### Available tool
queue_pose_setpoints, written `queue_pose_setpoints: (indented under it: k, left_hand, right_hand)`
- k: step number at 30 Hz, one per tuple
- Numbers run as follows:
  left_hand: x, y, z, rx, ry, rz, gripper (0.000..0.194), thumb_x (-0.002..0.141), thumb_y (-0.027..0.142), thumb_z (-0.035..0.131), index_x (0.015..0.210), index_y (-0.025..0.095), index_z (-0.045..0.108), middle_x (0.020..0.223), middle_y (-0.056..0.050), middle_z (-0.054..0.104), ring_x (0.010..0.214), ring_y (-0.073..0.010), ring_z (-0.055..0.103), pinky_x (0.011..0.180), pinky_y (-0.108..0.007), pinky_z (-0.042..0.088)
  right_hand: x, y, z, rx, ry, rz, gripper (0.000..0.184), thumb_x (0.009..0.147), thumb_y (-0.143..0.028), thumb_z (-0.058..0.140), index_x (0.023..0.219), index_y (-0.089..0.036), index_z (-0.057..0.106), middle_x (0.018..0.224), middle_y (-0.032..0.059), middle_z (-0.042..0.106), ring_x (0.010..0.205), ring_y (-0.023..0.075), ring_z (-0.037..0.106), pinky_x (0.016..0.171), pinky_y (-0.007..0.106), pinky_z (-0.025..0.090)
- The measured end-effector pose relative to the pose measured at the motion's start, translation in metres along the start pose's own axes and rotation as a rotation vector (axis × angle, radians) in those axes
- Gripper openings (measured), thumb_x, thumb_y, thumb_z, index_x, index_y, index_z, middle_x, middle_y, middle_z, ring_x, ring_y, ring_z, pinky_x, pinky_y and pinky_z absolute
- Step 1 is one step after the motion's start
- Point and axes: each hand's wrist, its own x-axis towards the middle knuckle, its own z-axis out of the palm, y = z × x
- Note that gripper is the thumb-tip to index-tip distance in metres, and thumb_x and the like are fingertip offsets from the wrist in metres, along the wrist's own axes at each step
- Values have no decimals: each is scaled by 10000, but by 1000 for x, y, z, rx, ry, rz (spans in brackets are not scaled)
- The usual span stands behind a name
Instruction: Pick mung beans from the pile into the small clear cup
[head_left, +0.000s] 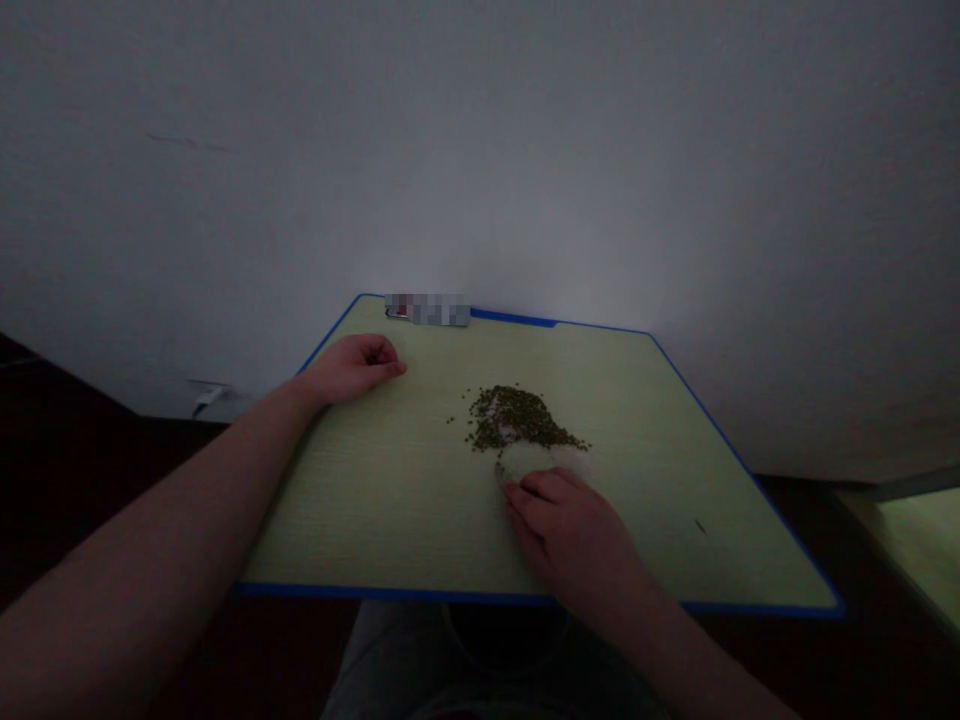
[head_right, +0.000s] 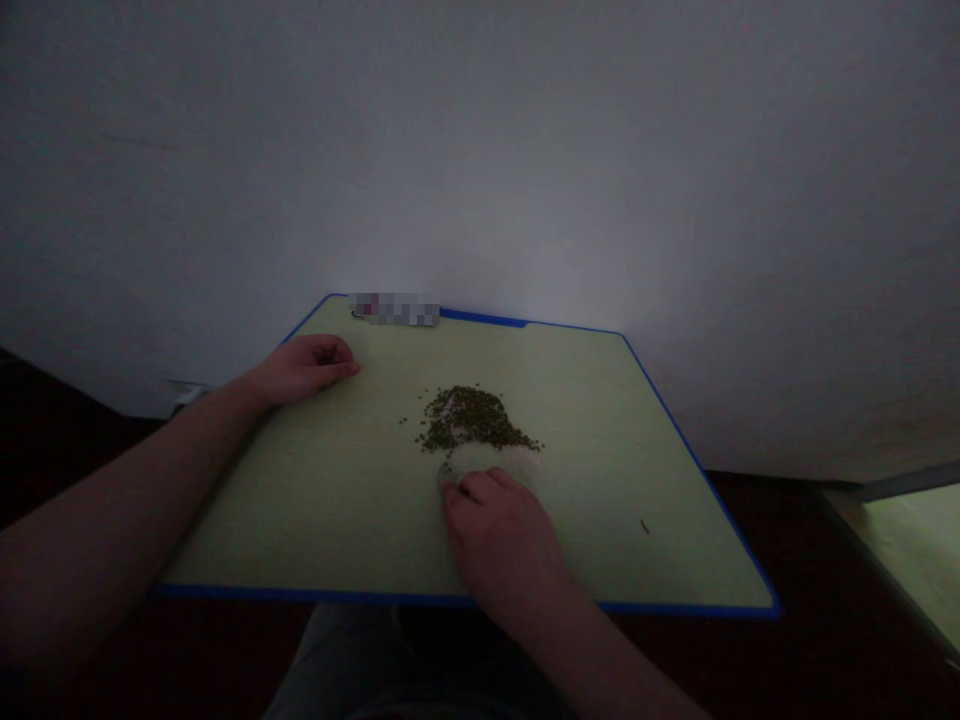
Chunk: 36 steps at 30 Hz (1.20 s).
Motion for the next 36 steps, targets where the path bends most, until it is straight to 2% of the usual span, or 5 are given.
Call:
queue_pose_setpoints:
  k: [5, 11, 16, 27, 36]
  left_hand:
    - [-1, -1, 0, -2, 1, 2, 258, 707, 422, 649, 718, 182, 554, 631, 26, 507, 570, -100, 445, 550, -248, 356]
    - [1, -8, 0, 26, 17, 32, 277, 728, 452, 646, 731, 188, 563, 644, 16, 528, 580, -110, 465, 546, -248, 356]
    - [0, -4, 0, 19, 1, 13, 272, 726, 444, 647, 725, 185, 564, 626, 22, 511, 565, -104, 448, 545, -247, 356]
    - [0, -1, 0, 13, 9, 24, 269, 715, 428, 659, 722, 175, 568, 622, 22, 514, 565, -98, 446, 542, -247, 356]
    - [-1, 2, 0, -30, 2, 19, 253, 700, 410, 663, 702, 180, 558, 595, 26, 507, 545, -93, 433, 521, -243, 345]
  right_hand:
    - [0, 4, 2, -46, 15, 20, 222, 896, -131, 548, 1037, -99, 717, 857, 98, 697, 804, 229, 602, 745, 362, 533]
    - [6, 6, 2, -43, 21, 44, 217, 905, -147, 534, 1001, -135, 728, 859, 87, 706, 806, 217, 612, 755, 350, 524]
    - [10, 9, 2, 3, 46, 28, 215, 902, -147, 541, 1003, -135, 730, 873, 86, 713, 798, 211, 621, 758, 347, 521]
    - [2, 1, 0, 74, 25, 0, 237, 924, -171, 510, 998, -127, 730, 868, 97, 712, 794, 212, 619, 740, 354, 534]
    - [13, 11, -7, 265, 7, 124, 264, 922, -197, 498, 1019, -188, 743, 904, 57, 729, 801, 177, 649, 746, 317, 529]
